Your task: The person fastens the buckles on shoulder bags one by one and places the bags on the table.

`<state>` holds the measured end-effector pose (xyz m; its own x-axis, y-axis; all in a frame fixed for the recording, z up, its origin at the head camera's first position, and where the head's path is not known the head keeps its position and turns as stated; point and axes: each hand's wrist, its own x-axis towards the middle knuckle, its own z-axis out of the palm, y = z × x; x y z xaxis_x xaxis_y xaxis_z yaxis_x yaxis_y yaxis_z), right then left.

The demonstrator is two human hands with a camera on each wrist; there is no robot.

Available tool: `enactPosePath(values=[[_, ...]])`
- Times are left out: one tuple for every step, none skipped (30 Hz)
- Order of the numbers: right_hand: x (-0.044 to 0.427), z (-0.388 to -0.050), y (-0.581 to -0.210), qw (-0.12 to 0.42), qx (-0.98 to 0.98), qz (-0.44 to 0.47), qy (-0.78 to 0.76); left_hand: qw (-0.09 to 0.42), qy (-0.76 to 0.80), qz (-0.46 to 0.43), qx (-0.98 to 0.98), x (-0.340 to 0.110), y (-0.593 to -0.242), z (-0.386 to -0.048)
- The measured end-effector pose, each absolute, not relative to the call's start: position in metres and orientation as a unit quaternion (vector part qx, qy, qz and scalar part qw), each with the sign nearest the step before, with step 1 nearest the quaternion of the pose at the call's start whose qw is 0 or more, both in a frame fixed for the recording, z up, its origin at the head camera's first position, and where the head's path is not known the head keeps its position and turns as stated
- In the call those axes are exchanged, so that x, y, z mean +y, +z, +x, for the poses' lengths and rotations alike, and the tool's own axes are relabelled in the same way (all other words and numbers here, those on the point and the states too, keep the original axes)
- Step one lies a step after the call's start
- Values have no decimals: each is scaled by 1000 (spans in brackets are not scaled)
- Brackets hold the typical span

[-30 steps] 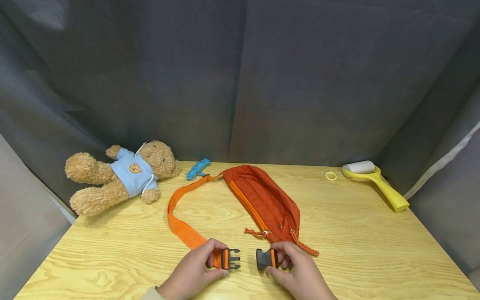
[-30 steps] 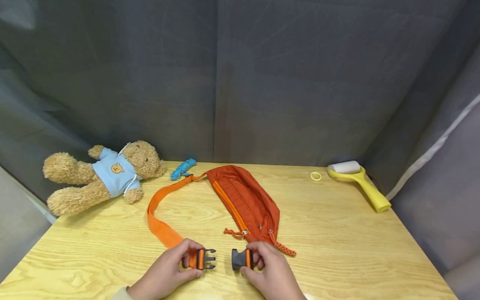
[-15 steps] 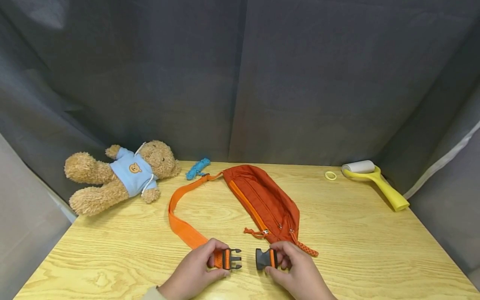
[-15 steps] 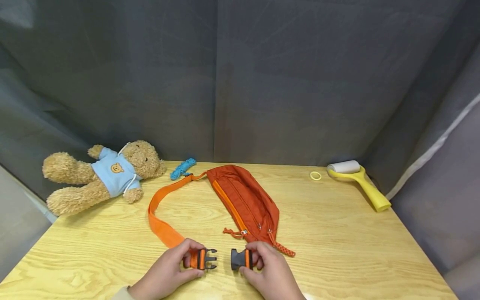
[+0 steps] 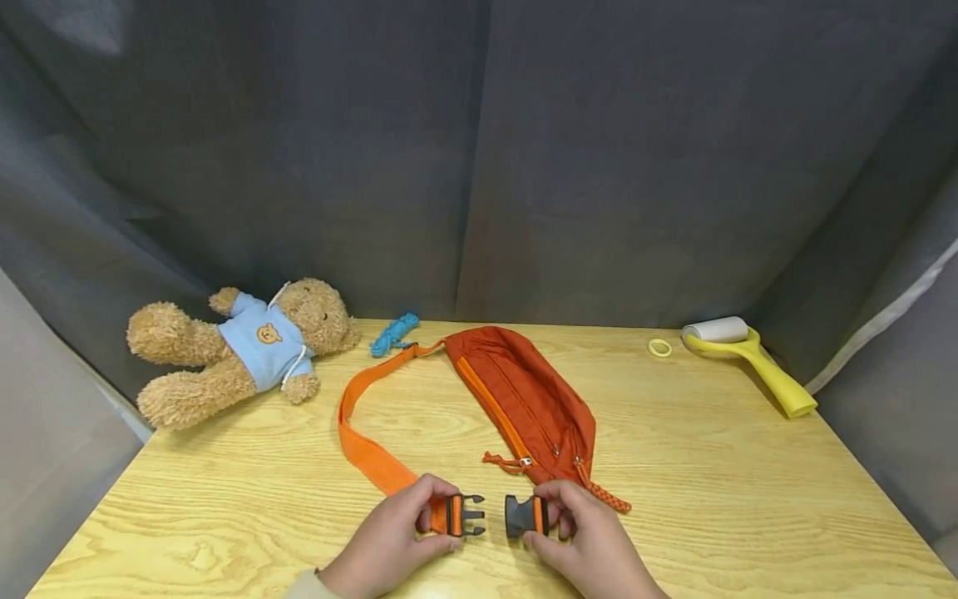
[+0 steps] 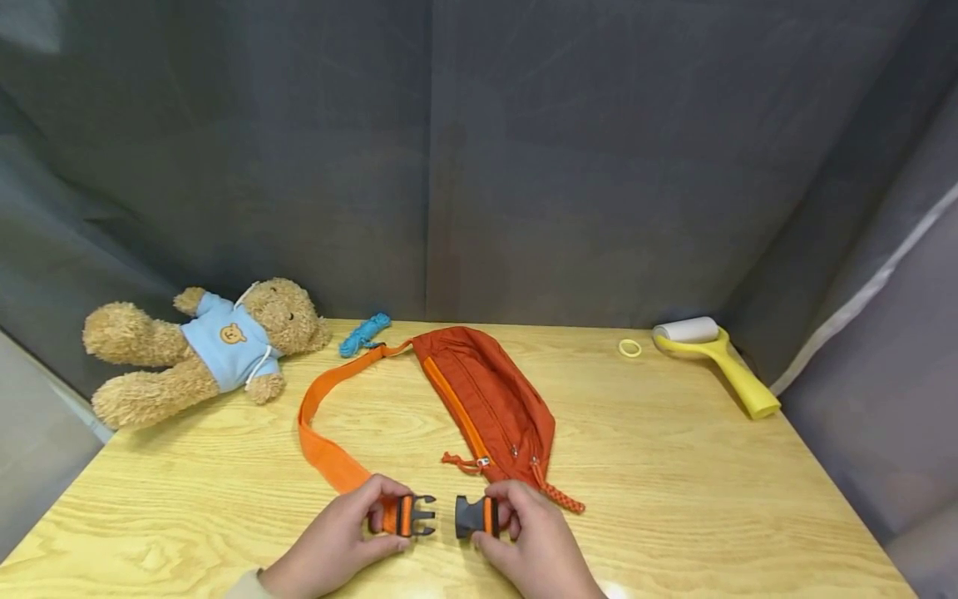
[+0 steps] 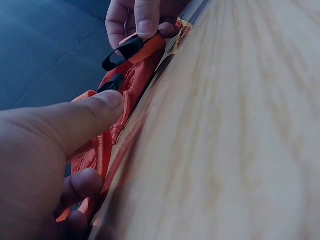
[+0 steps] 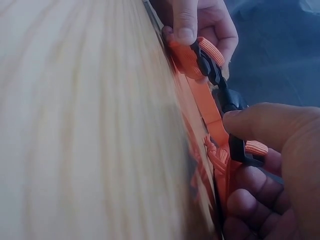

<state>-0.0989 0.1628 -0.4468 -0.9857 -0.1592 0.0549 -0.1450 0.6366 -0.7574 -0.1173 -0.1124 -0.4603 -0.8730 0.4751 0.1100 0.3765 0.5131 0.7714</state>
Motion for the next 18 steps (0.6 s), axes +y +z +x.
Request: enactPosePath(values=[[163,-99,-447,9,905,-85,-418,56,428,246,868,-112,-460,-117],[162,-99,-447,9,905,-86,-417,57,428,245,868,-112,-460,-117],[162,-99,-447,10,905,-87,-417,57,428,245,868,-112,-460,-117],[162,-99,-447,10,904,-88,-418,58,429,244,868,-112,-461,-117],[162,-99,-447,11,904,-89,-418,59,429,243,868,-112,-461,-117],[161,-99,-447,12,903,-91,-420,61,429,242,868,-112,-461,-117],[161,-99,-447,13,902,-91,-421,62,430,241,868,-112,-461,-117],[161,-99,-447,15,902,-92,-421,63,430,240,868,-112,-461,-117],[161,-99,-446,16,902,-93,-422,63,430,240,868,-112,-462,-117],[161,-99,-446,18,901,-94,-423,62,430,239,868,-112,-462,-117],[161,-99,-446,19,901,-94,-423,62,431,239,868,-111,-462,-117],[160,-99,-446,20,900,-94,-424,61,430,240,868,-111,-462,-117],[160,-99,-446,21,900,-94,-425,60,430,240,868,-111,-462,-117],[160,-99,-446,22,900,-94,-425,60,430,240,868,-111,-462,-117],[160,-99,-446,23,899,-95,-427,60,429,240,869,-110,-461,-117],[160,-99,-445,24,899,-95,-427,60,429,240,869,-110,-461,-117],[159,-99,-445,25,898,-96,-428,61,429,240,869,-110,-461,-117],[159,-99,-445,25,898,-97,-429,60,428,240,869,-109,-460,-117]])
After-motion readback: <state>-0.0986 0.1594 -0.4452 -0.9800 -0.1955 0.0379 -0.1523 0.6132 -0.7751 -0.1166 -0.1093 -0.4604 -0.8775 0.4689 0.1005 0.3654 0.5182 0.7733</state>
